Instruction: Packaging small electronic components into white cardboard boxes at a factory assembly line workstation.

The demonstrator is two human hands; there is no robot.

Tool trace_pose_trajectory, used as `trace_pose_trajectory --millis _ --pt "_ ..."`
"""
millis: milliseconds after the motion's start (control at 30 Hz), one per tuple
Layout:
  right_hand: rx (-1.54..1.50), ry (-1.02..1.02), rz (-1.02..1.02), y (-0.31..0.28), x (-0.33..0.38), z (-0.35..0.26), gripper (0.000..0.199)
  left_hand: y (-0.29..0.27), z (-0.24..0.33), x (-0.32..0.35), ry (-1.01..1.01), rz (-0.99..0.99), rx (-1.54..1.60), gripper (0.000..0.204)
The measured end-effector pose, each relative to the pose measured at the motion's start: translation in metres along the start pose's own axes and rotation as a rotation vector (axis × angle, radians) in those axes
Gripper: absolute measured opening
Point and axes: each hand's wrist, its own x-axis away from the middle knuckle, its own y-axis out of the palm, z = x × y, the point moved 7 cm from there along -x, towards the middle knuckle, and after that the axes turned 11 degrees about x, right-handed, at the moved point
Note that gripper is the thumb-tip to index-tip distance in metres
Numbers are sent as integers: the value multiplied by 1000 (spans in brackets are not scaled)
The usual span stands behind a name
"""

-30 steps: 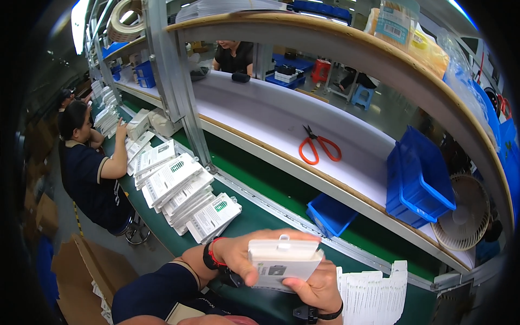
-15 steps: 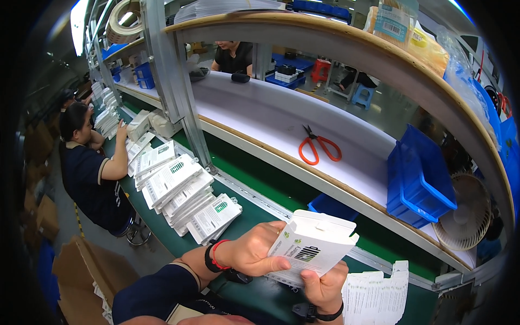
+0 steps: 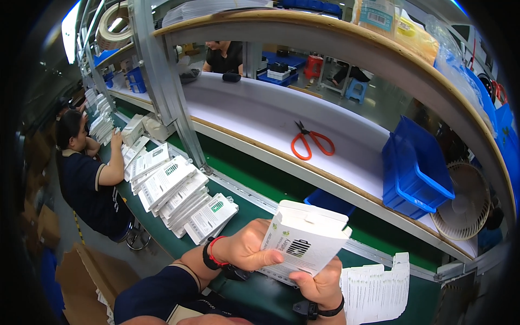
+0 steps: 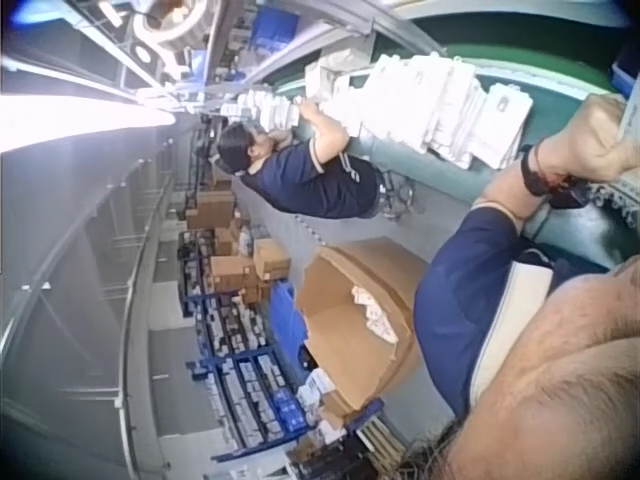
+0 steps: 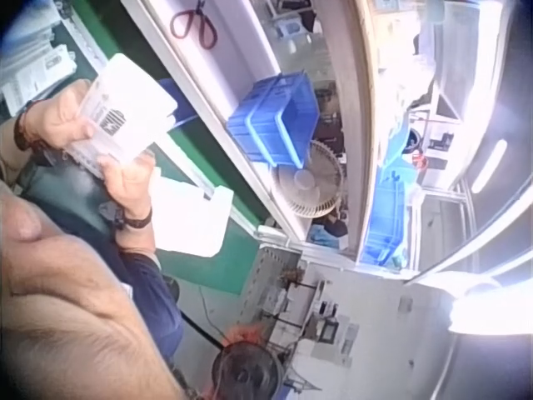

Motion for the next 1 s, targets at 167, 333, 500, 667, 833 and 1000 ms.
trace_pose_trajectory --millis 167,333,500,667,833,1000 --pt "-92 60 270 -32 13 21 73 11 -14 4 -117 -337 -144 31" --pt "-29 194 449 -40 12 36 35 0 -26 2 -228 -148 -613 41" --pt "164 204 419 -20 0 24 11 6 -13 -4 -40 -43 -807 89" --pt "248 72 317 -6 -10 8 11 10 -21 -2 -59 -5 -728 102" --pt "173 85 165 -5 -8 14 17 1 -26 4 -50 123 -571 103" --pt "-107 117 235 -8 -3 21 40 2 -24 1 -62 79 -494 86"
